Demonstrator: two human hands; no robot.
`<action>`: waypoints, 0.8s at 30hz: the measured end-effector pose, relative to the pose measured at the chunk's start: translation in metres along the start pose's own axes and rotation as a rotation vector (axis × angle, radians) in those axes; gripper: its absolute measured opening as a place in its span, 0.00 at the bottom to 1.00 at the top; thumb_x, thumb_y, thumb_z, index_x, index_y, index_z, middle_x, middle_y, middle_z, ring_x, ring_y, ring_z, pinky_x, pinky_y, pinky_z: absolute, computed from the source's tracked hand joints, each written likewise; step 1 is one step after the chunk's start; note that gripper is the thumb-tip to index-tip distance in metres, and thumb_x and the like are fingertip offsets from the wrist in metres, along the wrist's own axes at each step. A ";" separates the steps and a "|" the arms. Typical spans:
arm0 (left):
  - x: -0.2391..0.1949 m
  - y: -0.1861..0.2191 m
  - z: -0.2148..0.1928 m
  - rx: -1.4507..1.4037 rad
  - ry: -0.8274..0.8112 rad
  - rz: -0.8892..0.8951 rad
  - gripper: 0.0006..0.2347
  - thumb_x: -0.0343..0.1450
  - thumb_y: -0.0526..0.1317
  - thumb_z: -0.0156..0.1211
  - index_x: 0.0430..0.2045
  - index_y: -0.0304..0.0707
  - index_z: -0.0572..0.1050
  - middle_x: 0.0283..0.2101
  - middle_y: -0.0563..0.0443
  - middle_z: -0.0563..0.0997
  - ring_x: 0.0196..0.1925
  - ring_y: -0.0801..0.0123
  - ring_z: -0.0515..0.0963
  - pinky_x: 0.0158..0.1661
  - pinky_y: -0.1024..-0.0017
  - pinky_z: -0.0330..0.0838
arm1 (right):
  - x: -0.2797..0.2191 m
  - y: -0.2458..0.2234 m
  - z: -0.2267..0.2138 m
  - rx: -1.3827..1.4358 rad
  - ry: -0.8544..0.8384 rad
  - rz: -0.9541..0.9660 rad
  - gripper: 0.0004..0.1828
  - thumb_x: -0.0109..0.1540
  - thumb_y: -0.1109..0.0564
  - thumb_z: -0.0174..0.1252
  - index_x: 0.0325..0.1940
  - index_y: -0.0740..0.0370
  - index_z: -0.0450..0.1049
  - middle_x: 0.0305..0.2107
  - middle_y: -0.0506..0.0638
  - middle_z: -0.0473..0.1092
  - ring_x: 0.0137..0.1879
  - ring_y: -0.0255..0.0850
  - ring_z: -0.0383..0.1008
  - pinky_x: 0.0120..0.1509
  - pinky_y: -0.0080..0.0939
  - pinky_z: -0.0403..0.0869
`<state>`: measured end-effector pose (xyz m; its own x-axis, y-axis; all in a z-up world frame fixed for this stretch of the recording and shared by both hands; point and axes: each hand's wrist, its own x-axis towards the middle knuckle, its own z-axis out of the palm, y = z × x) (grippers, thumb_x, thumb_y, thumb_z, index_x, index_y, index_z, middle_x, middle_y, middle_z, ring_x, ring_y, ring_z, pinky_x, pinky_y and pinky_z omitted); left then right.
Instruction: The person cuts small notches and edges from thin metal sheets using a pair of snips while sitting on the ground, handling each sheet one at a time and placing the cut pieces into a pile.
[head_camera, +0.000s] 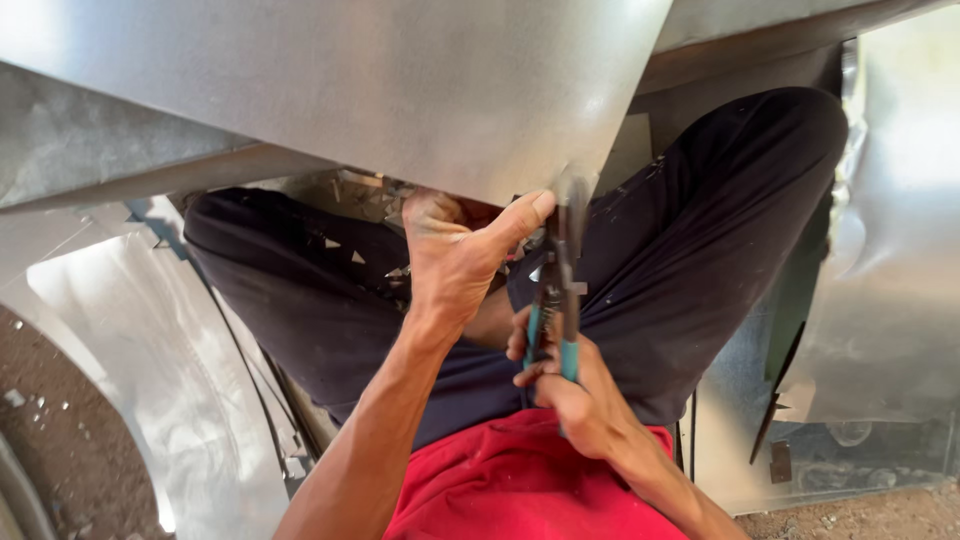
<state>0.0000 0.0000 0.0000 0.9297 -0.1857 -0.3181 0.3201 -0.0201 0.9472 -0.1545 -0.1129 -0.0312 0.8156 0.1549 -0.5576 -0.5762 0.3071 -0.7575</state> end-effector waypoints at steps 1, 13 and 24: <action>-0.001 0.002 0.001 -0.023 -0.001 0.000 0.07 0.67 0.37 0.73 0.25 0.31 0.82 0.22 0.57 0.80 0.21 0.81 0.75 0.22 0.81 0.68 | 0.001 -0.004 0.004 0.003 0.020 0.042 0.35 0.46 0.63 0.45 0.60 0.62 0.64 0.41 0.54 0.69 0.43 0.42 0.71 0.46 0.39 0.73; 0.002 0.001 0.005 -0.153 -0.003 -0.050 0.04 0.66 0.33 0.71 0.27 0.32 0.80 0.26 0.57 0.79 0.24 0.82 0.74 0.25 0.81 0.68 | 0.005 -0.013 0.016 -0.015 0.140 0.038 0.14 0.48 0.64 0.44 0.34 0.67 0.69 0.21 0.48 0.67 0.27 0.35 0.63 0.29 0.35 0.63; 0.015 -0.018 -0.007 0.037 -0.191 0.227 0.06 0.67 0.31 0.72 0.34 0.31 0.81 0.36 0.54 0.86 0.36 0.77 0.86 0.36 0.77 0.83 | -0.043 -0.005 -0.017 0.059 -0.041 0.251 0.23 0.47 0.60 0.49 0.45 0.69 0.71 0.31 0.53 0.69 0.36 0.38 0.70 0.36 0.34 0.66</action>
<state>0.0090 0.0046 -0.0221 0.9246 -0.3708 -0.0876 0.0973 0.0076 0.9952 -0.1877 -0.1369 -0.0086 0.6496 0.2703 -0.7106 -0.7576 0.3082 -0.5754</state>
